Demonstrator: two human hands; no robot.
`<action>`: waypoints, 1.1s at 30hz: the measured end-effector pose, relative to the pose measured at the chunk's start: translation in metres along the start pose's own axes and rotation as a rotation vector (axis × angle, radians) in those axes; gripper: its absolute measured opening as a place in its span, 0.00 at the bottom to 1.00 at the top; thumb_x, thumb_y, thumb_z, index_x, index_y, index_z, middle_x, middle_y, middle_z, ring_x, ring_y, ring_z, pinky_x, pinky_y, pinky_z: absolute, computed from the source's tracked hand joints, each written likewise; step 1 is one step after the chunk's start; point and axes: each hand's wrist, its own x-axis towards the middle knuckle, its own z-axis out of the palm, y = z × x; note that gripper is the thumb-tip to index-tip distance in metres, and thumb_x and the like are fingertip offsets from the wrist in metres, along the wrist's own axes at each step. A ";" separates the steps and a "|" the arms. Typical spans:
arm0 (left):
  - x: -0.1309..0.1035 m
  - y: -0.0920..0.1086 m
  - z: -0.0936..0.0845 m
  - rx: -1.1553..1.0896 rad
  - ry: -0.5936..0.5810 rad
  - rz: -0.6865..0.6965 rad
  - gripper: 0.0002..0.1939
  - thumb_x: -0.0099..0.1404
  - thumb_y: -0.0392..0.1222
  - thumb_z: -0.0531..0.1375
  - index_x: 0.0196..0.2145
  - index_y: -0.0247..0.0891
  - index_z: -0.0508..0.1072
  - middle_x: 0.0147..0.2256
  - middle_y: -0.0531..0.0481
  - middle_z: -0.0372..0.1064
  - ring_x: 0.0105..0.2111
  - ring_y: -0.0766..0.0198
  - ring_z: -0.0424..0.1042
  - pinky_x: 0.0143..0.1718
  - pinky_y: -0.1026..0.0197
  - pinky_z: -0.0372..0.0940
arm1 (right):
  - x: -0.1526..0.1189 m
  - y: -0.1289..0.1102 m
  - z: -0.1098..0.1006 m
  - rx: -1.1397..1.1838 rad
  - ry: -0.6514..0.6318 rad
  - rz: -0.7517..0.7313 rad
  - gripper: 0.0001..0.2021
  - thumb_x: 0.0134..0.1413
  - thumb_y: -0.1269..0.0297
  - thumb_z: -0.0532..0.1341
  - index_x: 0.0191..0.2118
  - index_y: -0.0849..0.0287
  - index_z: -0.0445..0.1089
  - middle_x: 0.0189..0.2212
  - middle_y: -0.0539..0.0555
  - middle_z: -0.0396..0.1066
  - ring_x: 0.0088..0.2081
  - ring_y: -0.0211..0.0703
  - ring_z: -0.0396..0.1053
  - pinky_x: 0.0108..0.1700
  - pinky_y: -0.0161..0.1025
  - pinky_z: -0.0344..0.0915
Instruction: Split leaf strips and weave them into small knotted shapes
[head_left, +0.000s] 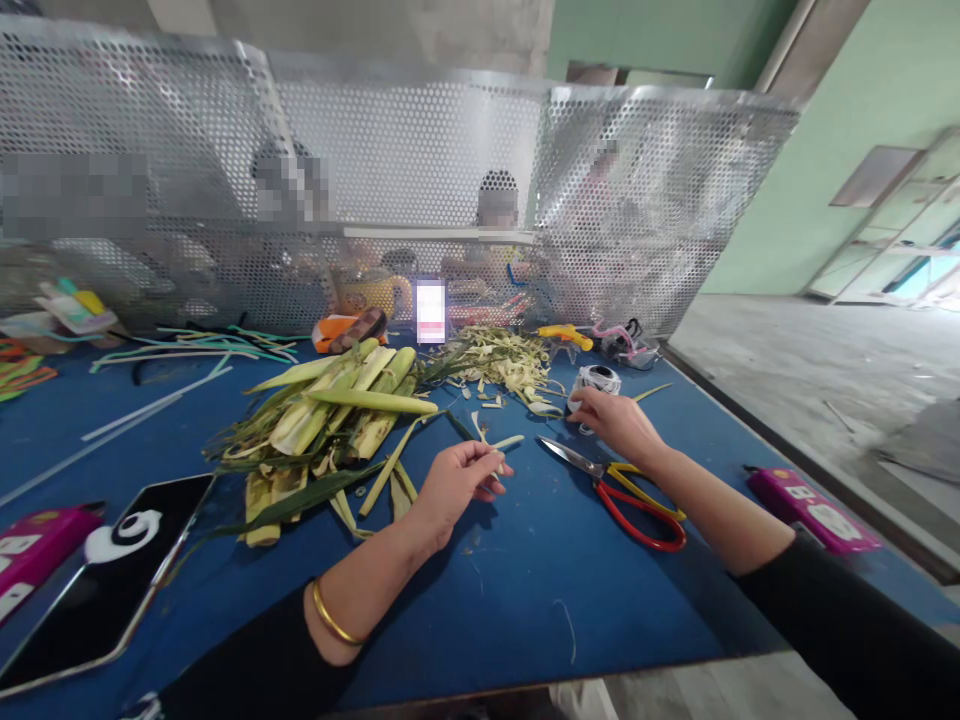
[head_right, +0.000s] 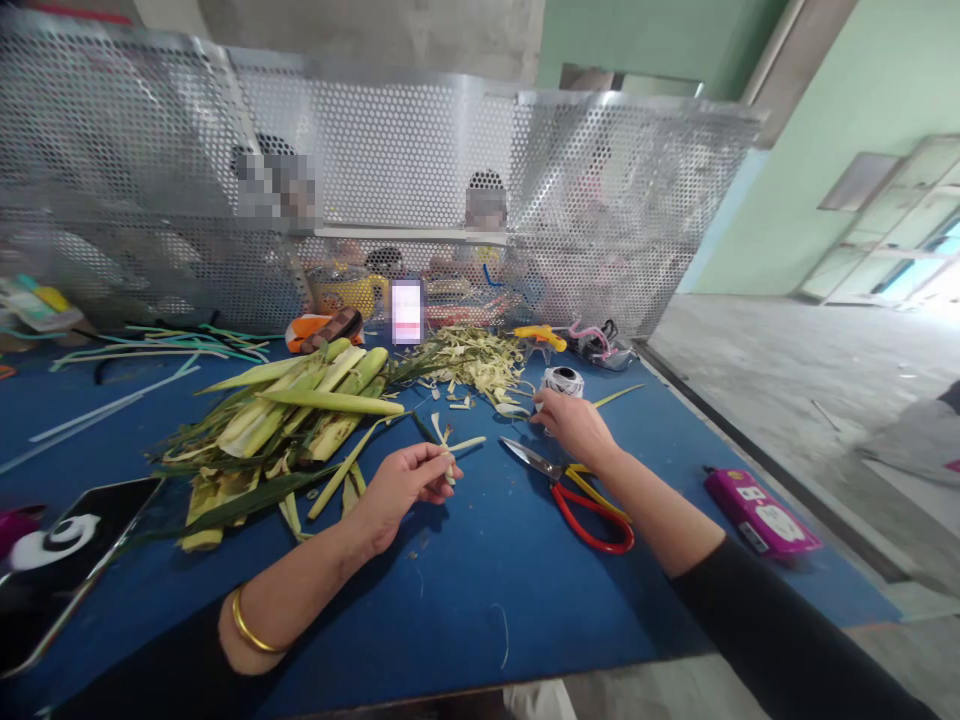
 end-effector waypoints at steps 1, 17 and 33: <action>0.000 0.000 0.000 0.002 0.003 0.001 0.10 0.56 0.44 0.64 0.28 0.33 0.72 0.30 0.45 0.75 0.22 0.71 0.69 0.24 0.68 0.63 | 0.002 -0.003 -0.002 0.091 0.001 0.024 0.07 0.55 0.63 0.60 0.39 0.55 0.70 0.26 0.49 0.74 0.27 0.39 0.69 0.30 0.33 0.60; -0.002 0.000 -0.002 -0.006 -0.032 0.004 0.13 0.55 0.46 0.65 0.30 0.33 0.72 0.31 0.46 0.75 0.23 0.70 0.69 0.24 0.68 0.63 | 0.028 -0.038 -0.026 0.776 0.250 0.201 0.13 0.47 0.57 0.61 0.37 0.60 0.70 0.21 0.48 0.71 0.25 0.40 0.69 0.33 0.39 0.67; 0.005 0.000 0.029 -0.207 -0.290 -0.304 0.04 0.58 0.37 0.63 0.28 0.33 0.71 0.34 0.47 0.74 0.19 0.76 0.64 0.17 0.73 0.53 | -0.090 -0.092 -0.009 -0.013 0.121 -0.609 0.12 0.65 0.72 0.47 0.35 0.60 0.67 0.27 0.53 0.70 0.29 0.41 0.66 0.33 0.38 0.61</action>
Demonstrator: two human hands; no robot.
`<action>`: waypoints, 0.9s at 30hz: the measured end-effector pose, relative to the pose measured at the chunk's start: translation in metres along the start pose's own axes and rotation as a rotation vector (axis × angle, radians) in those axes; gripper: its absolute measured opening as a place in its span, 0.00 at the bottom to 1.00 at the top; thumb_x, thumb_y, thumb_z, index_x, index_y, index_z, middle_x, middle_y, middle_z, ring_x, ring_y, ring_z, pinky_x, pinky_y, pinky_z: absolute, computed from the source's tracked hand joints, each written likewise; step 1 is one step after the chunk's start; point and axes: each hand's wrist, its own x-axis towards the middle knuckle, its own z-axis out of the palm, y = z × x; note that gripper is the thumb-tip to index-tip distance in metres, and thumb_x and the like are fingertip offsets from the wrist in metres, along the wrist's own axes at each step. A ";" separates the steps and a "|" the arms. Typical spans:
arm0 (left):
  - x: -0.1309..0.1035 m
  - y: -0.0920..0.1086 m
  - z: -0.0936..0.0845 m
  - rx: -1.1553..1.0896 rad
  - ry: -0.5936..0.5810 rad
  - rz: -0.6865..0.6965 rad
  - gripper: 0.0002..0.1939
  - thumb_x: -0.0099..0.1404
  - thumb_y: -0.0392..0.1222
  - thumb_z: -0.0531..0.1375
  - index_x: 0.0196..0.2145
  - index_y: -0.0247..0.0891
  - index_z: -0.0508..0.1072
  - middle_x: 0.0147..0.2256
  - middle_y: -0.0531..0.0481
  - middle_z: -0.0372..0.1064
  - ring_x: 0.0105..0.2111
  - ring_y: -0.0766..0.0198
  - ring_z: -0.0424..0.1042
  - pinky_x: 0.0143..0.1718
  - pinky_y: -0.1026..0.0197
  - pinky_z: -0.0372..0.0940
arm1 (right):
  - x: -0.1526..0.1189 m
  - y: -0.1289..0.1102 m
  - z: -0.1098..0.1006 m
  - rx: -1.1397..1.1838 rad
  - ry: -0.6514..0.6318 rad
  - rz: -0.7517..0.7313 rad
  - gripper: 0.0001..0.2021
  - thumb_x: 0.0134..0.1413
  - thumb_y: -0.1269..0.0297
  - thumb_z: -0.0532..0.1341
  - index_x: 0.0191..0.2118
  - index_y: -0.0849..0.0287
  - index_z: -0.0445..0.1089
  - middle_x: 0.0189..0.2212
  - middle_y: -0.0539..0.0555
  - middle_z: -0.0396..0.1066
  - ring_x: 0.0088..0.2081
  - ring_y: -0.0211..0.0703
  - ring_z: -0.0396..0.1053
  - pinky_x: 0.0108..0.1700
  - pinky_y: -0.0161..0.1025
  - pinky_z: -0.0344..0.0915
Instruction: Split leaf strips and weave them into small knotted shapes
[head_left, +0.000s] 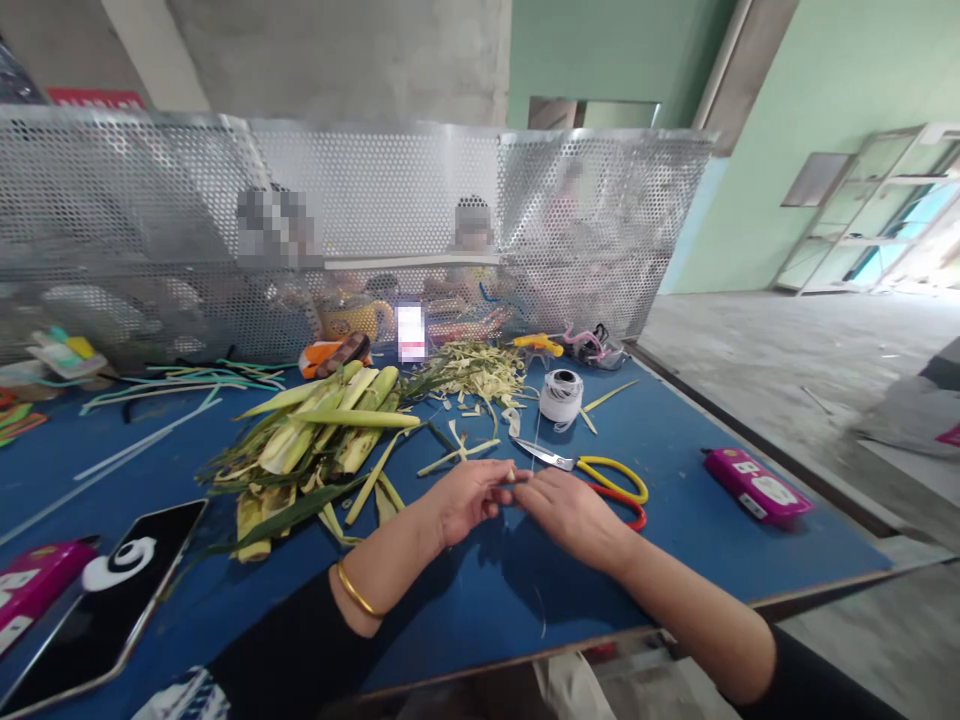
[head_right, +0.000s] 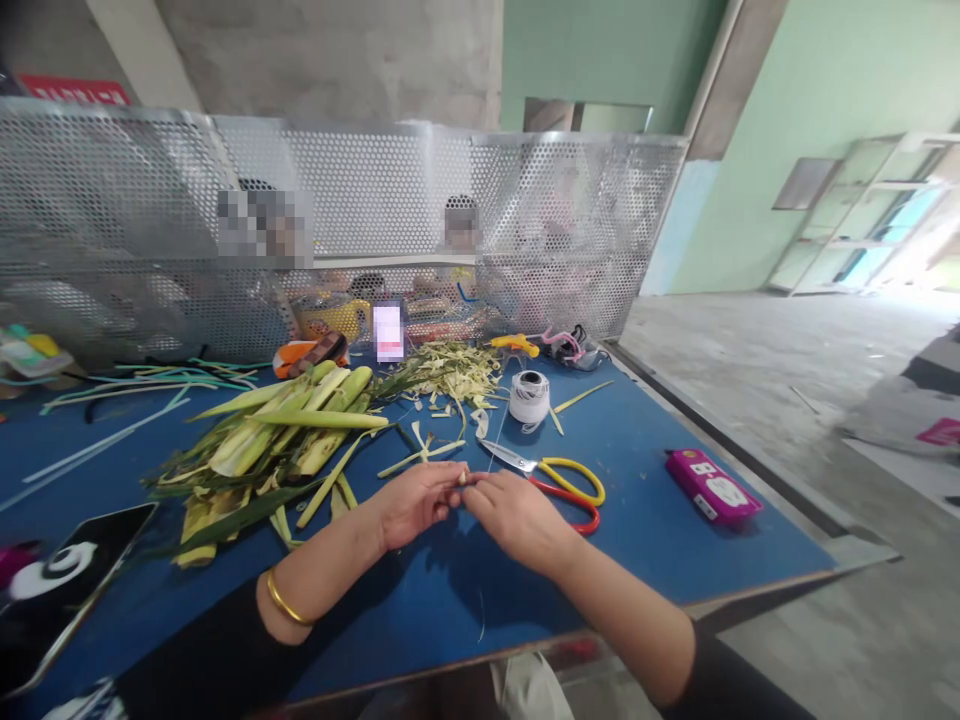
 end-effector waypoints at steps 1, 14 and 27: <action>0.002 -0.001 0.000 -0.028 -0.029 -0.033 0.04 0.59 0.36 0.62 0.28 0.33 0.71 0.34 0.47 0.74 0.18 0.77 0.62 0.17 0.73 0.54 | 0.000 -0.006 0.001 -0.013 -0.010 -0.039 0.13 0.65 0.72 0.47 0.34 0.60 0.66 0.26 0.53 0.69 0.29 0.41 0.65 0.34 0.38 0.61; -0.010 0.003 -0.015 -0.188 0.205 -0.066 0.07 0.63 0.34 0.59 0.27 0.31 0.72 0.23 0.51 0.69 0.20 0.72 0.68 0.27 0.69 0.68 | -0.044 0.037 -0.028 -0.186 -0.378 0.638 0.13 0.51 0.73 0.56 0.43 0.63 0.69 0.37 0.61 0.71 0.39 0.50 0.69 0.40 0.41 0.63; -0.013 0.001 -0.014 -0.176 0.165 -0.028 0.09 0.64 0.33 0.58 0.26 0.29 0.73 0.24 0.50 0.69 0.22 0.71 0.69 0.27 0.67 0.70 | -0.044 0.064 -0.041 0.786 -0.383 0.976 0.23 0.50 0.59 0.60 0.54 0.58 0.66 0.34 0.54 0.73 0.30 0.41 0.69 0.32 0.37 0.64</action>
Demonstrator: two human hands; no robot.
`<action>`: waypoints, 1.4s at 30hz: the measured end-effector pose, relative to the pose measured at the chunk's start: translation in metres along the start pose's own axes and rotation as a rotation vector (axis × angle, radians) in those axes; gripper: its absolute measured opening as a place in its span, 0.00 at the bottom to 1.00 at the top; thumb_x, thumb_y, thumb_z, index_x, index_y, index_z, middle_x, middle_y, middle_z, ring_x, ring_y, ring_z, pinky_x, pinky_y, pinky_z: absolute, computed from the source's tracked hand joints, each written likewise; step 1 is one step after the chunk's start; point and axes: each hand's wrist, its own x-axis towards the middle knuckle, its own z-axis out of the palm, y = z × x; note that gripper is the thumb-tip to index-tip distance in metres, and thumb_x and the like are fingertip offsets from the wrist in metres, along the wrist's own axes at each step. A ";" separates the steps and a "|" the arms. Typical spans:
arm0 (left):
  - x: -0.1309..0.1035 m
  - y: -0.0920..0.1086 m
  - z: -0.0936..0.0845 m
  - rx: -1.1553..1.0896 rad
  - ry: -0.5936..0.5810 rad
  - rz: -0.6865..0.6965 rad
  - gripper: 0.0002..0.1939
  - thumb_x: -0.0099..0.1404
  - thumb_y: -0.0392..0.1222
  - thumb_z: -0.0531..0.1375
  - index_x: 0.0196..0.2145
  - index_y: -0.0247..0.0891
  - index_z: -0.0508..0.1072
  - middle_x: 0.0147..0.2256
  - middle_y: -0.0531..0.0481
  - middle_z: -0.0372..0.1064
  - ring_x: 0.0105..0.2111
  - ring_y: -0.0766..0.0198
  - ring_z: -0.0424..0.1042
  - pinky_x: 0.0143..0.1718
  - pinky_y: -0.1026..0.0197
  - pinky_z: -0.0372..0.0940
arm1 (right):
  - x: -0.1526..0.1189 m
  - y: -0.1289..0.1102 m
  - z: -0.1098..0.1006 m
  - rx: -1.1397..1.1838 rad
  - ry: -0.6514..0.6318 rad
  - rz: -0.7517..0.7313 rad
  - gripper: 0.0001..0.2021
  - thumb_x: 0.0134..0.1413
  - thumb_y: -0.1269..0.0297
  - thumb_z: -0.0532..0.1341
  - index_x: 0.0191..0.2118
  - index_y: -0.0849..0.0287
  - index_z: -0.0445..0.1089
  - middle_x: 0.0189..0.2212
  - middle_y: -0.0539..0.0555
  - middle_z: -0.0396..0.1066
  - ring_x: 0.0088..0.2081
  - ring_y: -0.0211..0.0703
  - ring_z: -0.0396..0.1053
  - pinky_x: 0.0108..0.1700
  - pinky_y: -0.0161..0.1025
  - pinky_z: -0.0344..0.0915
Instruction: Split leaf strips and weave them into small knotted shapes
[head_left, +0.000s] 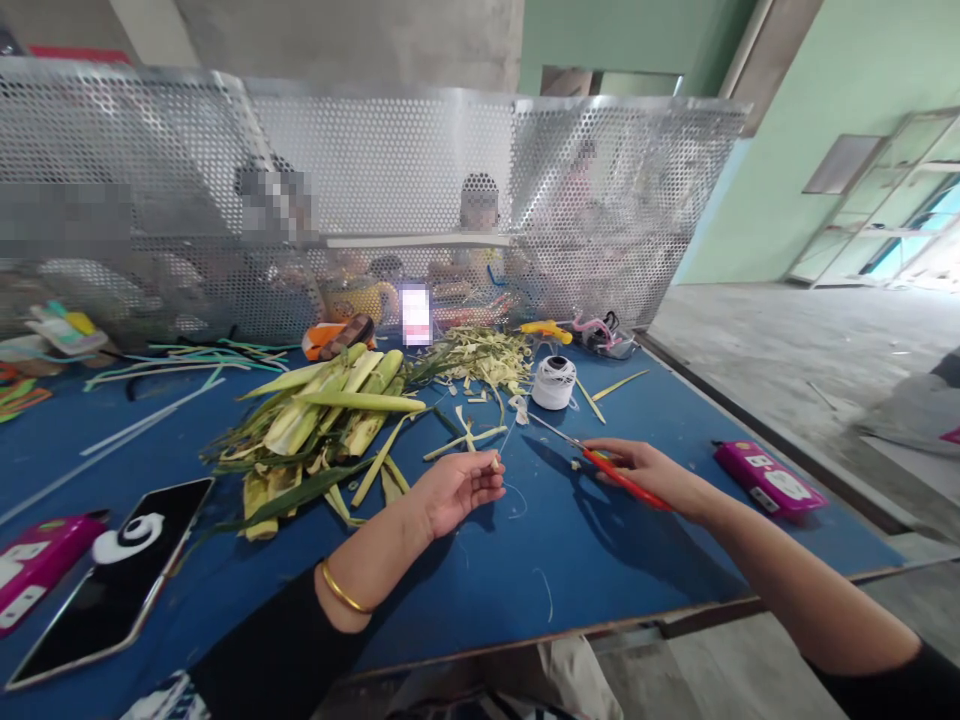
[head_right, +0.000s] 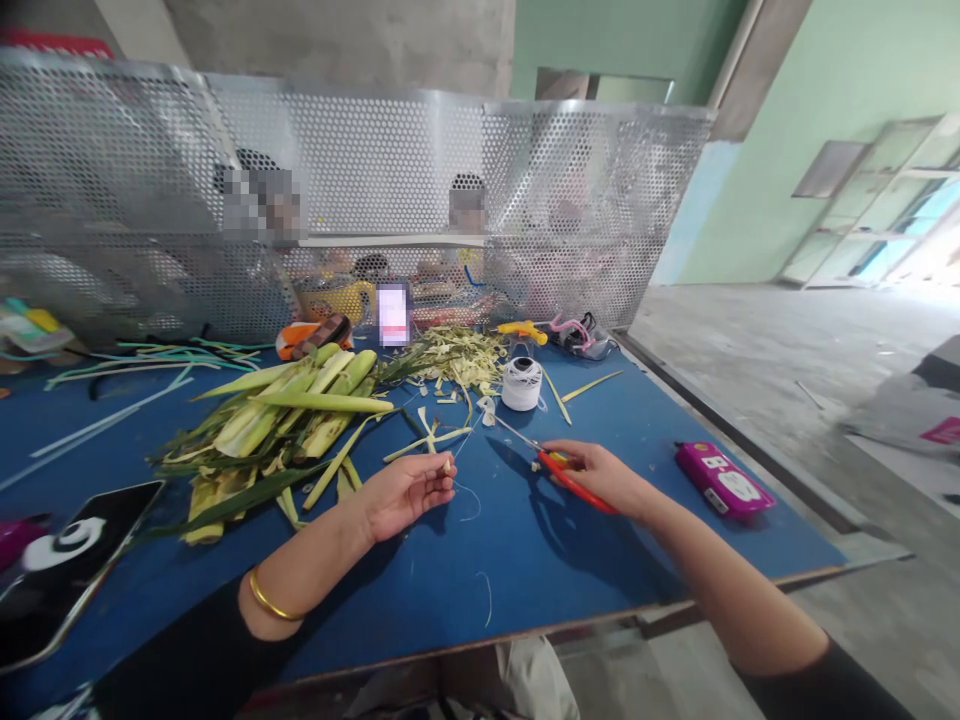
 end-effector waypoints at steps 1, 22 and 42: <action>0.000 -0.001 0.000 0.005 -0.009 0.003 0.09 0.64 0.32 0.58 0.26 0.29 0.73 0.24 0.50 0.69 0.22 0.71 0.69 0.27 0.67 0.70 | -0.002 -0.001 -0.002 0.127 -0.036 0.039 0.24 0.49 0.54 0.61 0.52 0.59 0.66 0.30 0.52 0.72 0.26 0.38 0.66 0.27 0.35 0.62; 0.001 -0.005 0.002 0.084 -0.042 0.043 0.09 0.64 0.30 0.56 0.26 0.29 0.72 0.24 0.50 0.68 0.21 0.71 0.69 0.27 0.66 0.70 | 0.018 -0.025 0.008 0.173 -0.132 0.027 0.26 0.42 0.42 0.64 0.37 0.62 0.71 0.22 0.47 0.63 0.22 0.32 0.56 0.24 0.33 0.53; -0.002 -0.008 0.003 0.125 -0.055 0.055 0.05 0.60 0.34 0.62 0.27 0.30 0.72 0.24 0.50 0.68 0.21 0.71 0.68 0.28 0.65 0.69 | 0.027 -0.068 -0.010 -1.077 0.111 -0.165 0.11 0.59 0.61 0.55 0.35 0.54 0.75 0.30 0.55 0.75 0.33 0.46 0.72 0.30 0.36 0.55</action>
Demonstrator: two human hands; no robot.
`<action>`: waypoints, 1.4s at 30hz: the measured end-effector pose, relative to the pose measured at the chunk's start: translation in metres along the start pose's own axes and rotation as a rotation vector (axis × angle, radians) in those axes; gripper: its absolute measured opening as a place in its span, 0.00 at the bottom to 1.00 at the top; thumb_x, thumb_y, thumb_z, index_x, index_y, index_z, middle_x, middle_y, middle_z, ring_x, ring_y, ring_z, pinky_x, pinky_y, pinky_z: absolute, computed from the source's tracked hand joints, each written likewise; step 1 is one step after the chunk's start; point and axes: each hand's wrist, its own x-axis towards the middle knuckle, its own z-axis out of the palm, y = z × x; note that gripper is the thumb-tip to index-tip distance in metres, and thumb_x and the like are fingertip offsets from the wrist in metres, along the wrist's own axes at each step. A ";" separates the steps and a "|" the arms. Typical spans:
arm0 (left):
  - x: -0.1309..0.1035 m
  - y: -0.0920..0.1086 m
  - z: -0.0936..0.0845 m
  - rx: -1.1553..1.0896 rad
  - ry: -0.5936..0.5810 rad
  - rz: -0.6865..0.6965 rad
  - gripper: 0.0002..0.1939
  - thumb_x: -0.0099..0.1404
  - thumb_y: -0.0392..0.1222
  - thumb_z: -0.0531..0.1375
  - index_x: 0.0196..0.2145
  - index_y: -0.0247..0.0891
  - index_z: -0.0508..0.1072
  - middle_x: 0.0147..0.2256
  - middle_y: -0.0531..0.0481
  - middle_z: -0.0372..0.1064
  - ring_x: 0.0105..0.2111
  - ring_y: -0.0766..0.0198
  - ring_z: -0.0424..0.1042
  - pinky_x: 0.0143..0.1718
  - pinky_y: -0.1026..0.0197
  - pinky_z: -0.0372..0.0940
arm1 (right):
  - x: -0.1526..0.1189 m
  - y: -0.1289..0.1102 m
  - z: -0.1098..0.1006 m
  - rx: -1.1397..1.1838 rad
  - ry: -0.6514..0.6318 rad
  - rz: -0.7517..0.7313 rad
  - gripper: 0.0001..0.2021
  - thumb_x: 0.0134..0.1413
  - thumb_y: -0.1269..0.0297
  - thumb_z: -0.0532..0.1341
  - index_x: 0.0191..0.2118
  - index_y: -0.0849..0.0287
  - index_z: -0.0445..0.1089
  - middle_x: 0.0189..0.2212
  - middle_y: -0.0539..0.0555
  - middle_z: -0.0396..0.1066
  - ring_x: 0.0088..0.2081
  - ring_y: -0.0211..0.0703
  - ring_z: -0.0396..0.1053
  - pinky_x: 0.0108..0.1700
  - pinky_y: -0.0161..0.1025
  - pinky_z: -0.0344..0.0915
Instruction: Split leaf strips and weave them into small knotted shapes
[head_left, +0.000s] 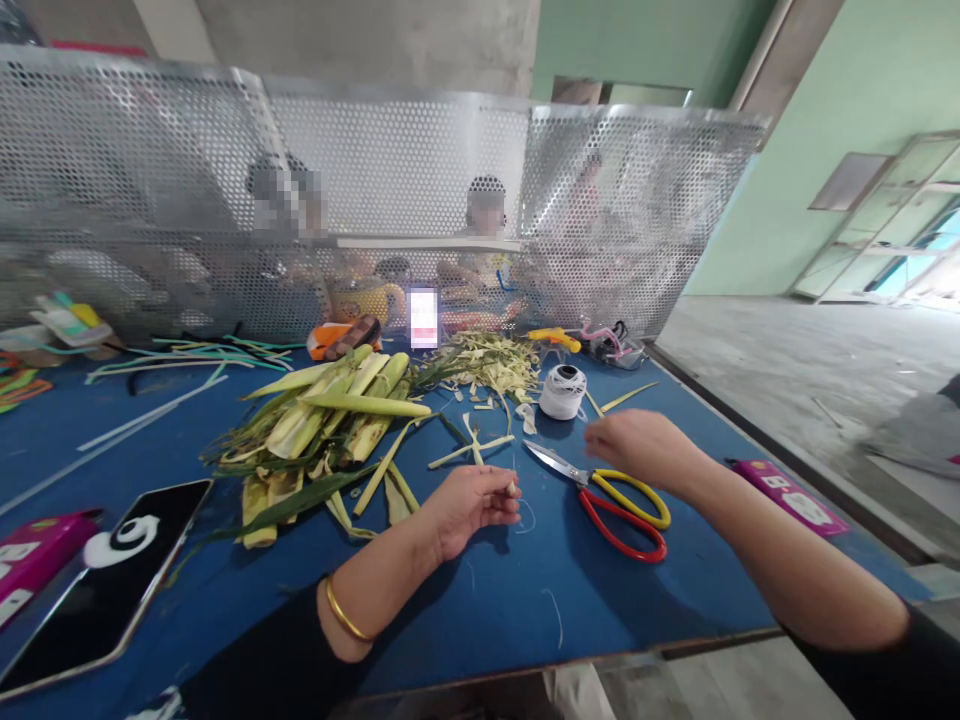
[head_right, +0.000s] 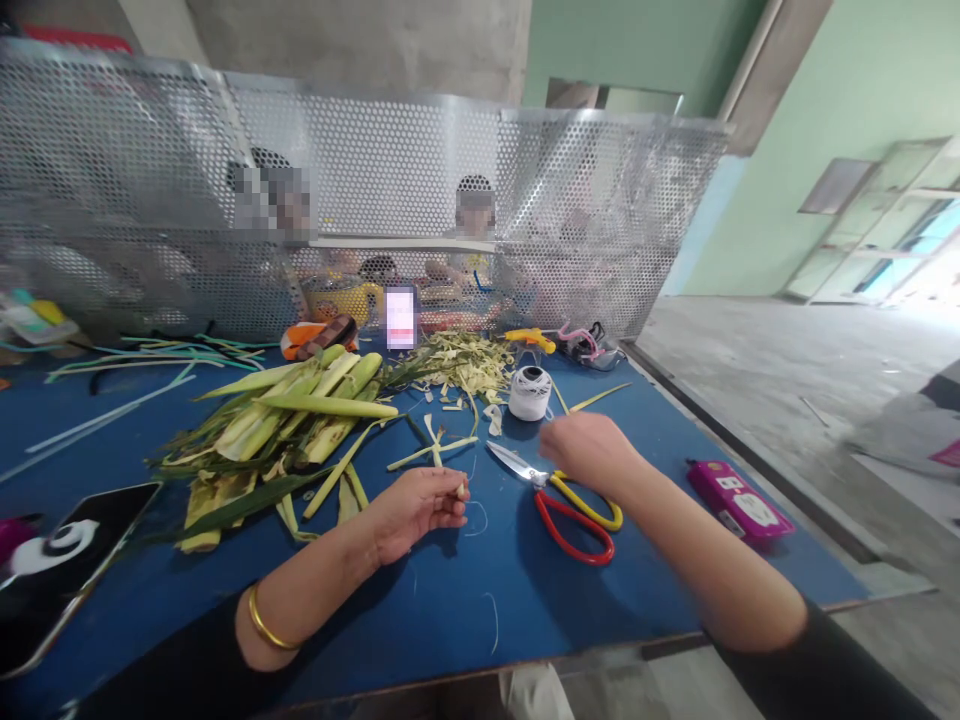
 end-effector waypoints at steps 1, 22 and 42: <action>0.000 0.000 0.000 0.001 0.003 0.001 0.05 0.59 0.34 0.62 0.26 0.30 0.72 0.24 0.50 0.68 0.21 0.71 0.68 0.28 0.65 0.69 | 0.013 -0.003 -0.004 -0.031 0.130 0.013 0.12 0.61 0.63 0.53 0.38 0.55 0.74 0.34 0.56 0.75 0.35 0.45 0.71 0.31 0.36 0.56; 0.002 -0.004 -0.004 -0.010 -0.033 -0.015 0.06 0.57 0.36 0.63 0.26 0.31 0.71 0.23 0.50 0.68 0.21 0.69 0.68 0.29 0.63 0.69 | 0.064 0.026 0.044 -0.043 0.406 -0.476 0.16 0.62 0.72 0.48 0.31 0.58 0.73 0.34 0.56 0.74 0.43 0.44 0.68 0.60 0.53 0.45; 0.003 -0.002 -0.003 0.041 -0.025 0.006 0.05 0.58 0.35 0.63 0.28 0.31 0.72 0.25 0.50 0.68 0.22 0.70 0.68 0.30 0.63 0.69 | -0.051 0.052 0.054 0.757 0.364 0.084 0.19 0.59 0.48 0.51 0.29 0.56 0.70 0.31 0.56 0.73 0.36 0.47 0.70 0.42 0.42 0.66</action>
